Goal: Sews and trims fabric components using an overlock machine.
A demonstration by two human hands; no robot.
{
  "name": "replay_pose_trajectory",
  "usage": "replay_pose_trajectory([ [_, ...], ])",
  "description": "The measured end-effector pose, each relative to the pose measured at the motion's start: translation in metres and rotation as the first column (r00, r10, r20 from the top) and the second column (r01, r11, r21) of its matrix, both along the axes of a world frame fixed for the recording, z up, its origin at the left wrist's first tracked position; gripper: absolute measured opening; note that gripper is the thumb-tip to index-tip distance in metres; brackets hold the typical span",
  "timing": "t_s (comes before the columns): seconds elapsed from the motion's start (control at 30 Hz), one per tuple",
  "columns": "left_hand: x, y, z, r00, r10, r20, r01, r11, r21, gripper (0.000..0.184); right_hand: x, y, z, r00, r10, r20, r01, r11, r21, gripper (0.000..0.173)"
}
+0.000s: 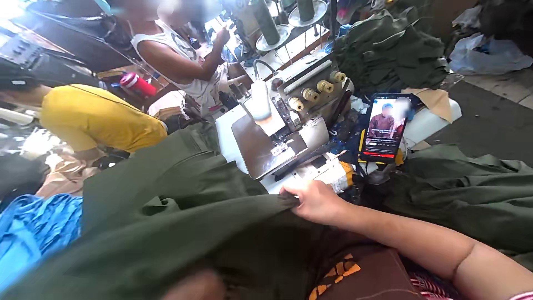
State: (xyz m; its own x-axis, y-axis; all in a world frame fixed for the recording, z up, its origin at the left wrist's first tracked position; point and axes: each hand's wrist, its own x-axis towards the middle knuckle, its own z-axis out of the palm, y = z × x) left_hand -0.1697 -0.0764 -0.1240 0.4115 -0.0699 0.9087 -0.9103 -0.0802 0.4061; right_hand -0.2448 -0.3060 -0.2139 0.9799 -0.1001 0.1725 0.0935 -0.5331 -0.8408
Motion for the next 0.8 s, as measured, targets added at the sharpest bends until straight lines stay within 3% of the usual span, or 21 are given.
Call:
replay_pose_trajectory([
  [0.03, 0.02, -0.002, 0.014, 0.999, -0.015, -0.052, 0.008, 0.992, -0.123, 0.032, 0.003, -0.002, 0.005, 0.999, 0.029, 0.031, -0.032, 0.993, 0.111, 0.03],
  [0.07, 0.047, -0.006, 0.028, 0.995, 0.043, -0.088, -0.054, 0.991, -0.12, 0.034, 0.008, -0.003, 0.008, 0.996, 0.042, 0.085, -0.06, 0.972, 0.228, 0.032],
  [0.13, 0.114, -0.017, 0.054, 0.982, 0.19, 0.016, -0.19, 0.961, 0.202, 0.033, 0.015, -0.003, 0.013, 0.995, 0.021, 0.097, -0.065, 0.876, 0.478, 0.027],
  [0.2, 0.151, -0.04, 0.078, 0.979, 0.152, 0.138, -0.205, 0.75, 0.628, 0.043, 0.021, -0.004, 0.014, 0.998, 0.003, -0.065, 0.041, 0.746, 0.665, 0.013],
  [0.23, 0.152, -0.05, 0.078, 0.985, 0.127, 0.115, -0.17, 0.626, 0.761, 0.05, 0.023, -0.007, 0.011, 0.985, 0.015, -0.17, 0.113, 0.693, 0.712, 0.013],
  [0.27, 0.143, -0.057, 0.066, 0.991, 0.109, 0.074, -0.122, 0.553, 0.824, 0.045, 0.025, -0.011, 0.006, 0.967, 0.03, -0.251, 0.17, 0.656, 0.735, 0.013],
  [0.33, 0.12, -0.072, 0.022, 0.995, 0.101, -0.003, -0.049, 0.502, 0.864, 0.022, 0.025, -0.019, -0.011, 0.946, 0.055, -0.319, 0.224, 0.599, 0.769, 0.009],
  [0.43, 0.064, -0.088, -0.066, 0.978, 0.166, -0.124, 0.01, 0.56, 0.828, 0.023, 0.019, -0.027, -0.031, 0.926, 0.087, -0.369, 0.257, 0.571, 0.78, 0.012],
  [0.5, 0.034, -0.099, -0.102, 0.967, 0.228, -0.115, -0.049, 0.607, 0.793, 0.031, 0.017, -0.032, -0.036, 0.921, 0.087, -0.379, 0.272, 0.552, 0.788, 0.011],
  [0.57, 0.027, -0.111, -0.112, 0.956, 0.278, -0.092, -0.103, 0.612, 0.784, 0.035, 0.02, -0.037, -0.039, 0.929, 0.077, -0.362, 0.266, 0.541, 0.798, 0.011],
  [0.7, 0.05, -0.128, -0.1, 0.937, 0.329, -0.119, -0.071, 0.512, 0.856, 0.039, 0.029, -0.044, -0.037, 0.934, -0.007, -0.358, 0.298, 0.57, 0.766, 0.012],
  [0.8, 0.074, -0.131, -0.093, 0.95, 0.263, -0.168, 0.009, 0.514, 0.858, 0.039, 0.028, -0.044, -0.039, 0.947, -0.006, -0.322, 0.268, 0.57, 0.777, 0.01],
])
